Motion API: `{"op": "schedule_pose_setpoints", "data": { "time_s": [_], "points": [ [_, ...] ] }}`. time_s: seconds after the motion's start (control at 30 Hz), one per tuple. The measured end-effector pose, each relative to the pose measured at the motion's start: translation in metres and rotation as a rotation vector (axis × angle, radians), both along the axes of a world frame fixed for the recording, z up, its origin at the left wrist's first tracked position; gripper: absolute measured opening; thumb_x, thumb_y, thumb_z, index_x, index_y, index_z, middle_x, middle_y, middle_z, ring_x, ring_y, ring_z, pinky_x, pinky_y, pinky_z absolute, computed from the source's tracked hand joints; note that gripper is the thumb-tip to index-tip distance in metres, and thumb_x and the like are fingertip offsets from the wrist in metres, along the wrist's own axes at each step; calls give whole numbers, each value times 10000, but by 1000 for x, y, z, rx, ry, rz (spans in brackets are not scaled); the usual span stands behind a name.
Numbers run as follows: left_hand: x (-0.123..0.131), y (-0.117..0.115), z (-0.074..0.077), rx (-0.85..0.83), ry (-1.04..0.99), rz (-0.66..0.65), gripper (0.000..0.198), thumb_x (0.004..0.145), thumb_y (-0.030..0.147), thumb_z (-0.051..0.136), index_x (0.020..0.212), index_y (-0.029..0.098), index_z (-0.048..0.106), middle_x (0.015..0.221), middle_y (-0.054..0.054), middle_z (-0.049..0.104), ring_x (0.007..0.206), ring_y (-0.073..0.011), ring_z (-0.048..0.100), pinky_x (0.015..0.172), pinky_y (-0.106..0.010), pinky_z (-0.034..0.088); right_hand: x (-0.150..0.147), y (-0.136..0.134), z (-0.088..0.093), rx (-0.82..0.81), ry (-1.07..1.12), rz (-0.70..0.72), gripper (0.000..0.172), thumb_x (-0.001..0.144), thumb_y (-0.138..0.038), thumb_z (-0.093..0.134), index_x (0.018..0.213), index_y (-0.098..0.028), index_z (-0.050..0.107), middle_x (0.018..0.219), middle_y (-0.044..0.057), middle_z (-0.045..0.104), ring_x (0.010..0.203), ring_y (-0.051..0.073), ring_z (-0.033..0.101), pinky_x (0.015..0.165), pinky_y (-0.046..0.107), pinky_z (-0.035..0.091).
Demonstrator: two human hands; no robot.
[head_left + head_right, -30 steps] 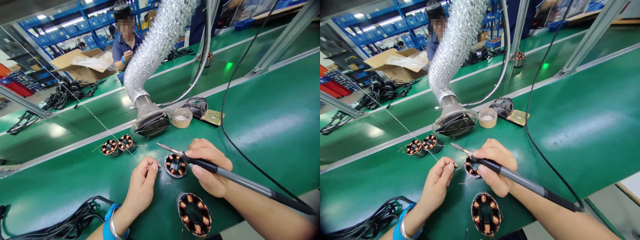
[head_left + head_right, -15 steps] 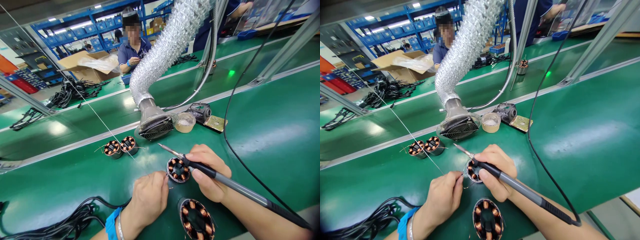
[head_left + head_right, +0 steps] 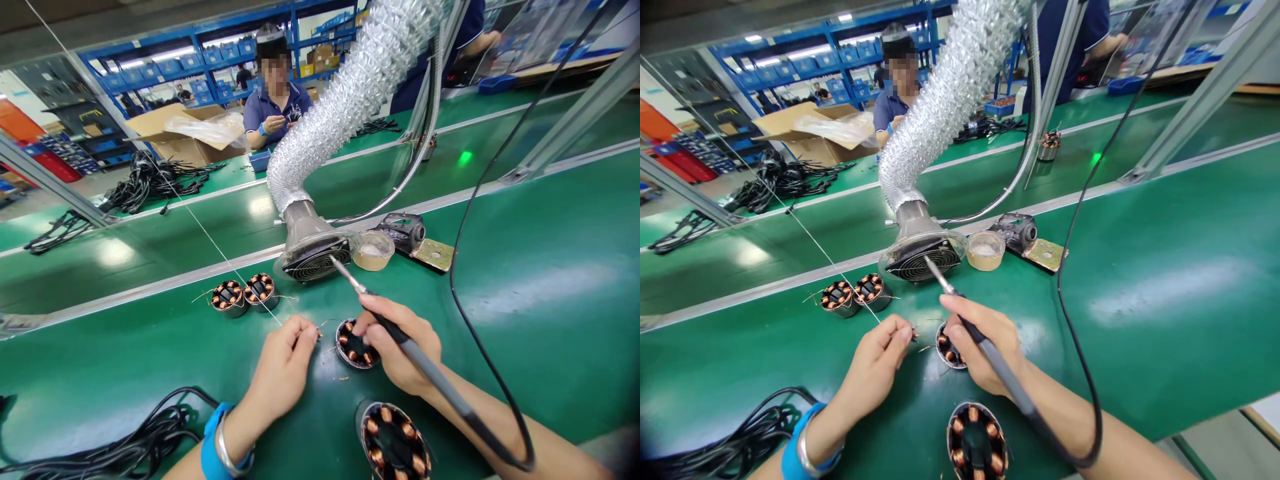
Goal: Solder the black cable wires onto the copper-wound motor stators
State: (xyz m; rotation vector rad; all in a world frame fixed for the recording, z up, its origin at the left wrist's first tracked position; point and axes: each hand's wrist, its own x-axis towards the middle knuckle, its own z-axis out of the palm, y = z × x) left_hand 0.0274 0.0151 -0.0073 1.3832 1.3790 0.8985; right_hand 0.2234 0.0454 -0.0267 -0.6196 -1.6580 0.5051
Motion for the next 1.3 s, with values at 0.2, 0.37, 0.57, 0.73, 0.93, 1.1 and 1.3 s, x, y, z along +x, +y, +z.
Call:
{"op": "schedule_pose_setpoints", "data": {
  "time_s": [0.2,0.37,0.57,0.73,0.93,1.1,1.3],
  "points": [
    [-3,19,-2,-349,-366,14,412,765,563,671,715,172,551,441,112,315,397,-48,138,392,-192,97,-17,14,5,201,-299,-91,236,896,-63,523,1048,-189,653,743,33,678,685,167,597,656,308,513],
    [-5,20,-1,-528,-497,-21,364,740,481,721,717,168,536,412,133,293,356,-17,82,355,-165,44,-22,19,-2,201,-441,-87,212,935,-115,473,980,-187,668,638,7,545,673,168,493,639,295,403],
    [-9,20,0,-592,-695,-55,311,747,382,755,722,148,551,421,130,288,365,-10,98,342,-131,92,-21,21,-3,249,-530,-118,290,1005,-208,391,989,-187,680,630,4,463,675,179,428,637,314,321],
    [-10,19,-1,-641,-788,-61,279,748,327,764,711,139,560,436,127,267,374,-12,84,331,-125,101,-22,21,5,297,-529,-123,357,1030,-204,332,961,-171,680,629,12,534,647,169,422,618,323,289],
    [-8,17,0,-578,-725,-52,307,760,374,757,724,155,545,432,129,267,373,-20,83,337,-130,104,-21,21,4,315,-524,-117,370,1038,-229,318,982,-169,679,618,14,530,644,173,432,616,320,301],
    [-5,8,-4,-351,-534,-106,366,866,514,624,808,160,552,454,106,340,389,-38,138,375,-159,120,-16,17,6,237,-390,-10,217,901,-84,494,1029,-181,640,686,17,581,680,166,480,655,307,401],
    [-10,1,-8,-129,-257,-243,388,956,524,481,800,171,523,549,61,407,489,-73,271,470,-200,224,-18,10,19,154,-272,139,215,904,-70,536,1072,-173,622,731,23,657,660,150,521,683,318,479]
  ]
}}
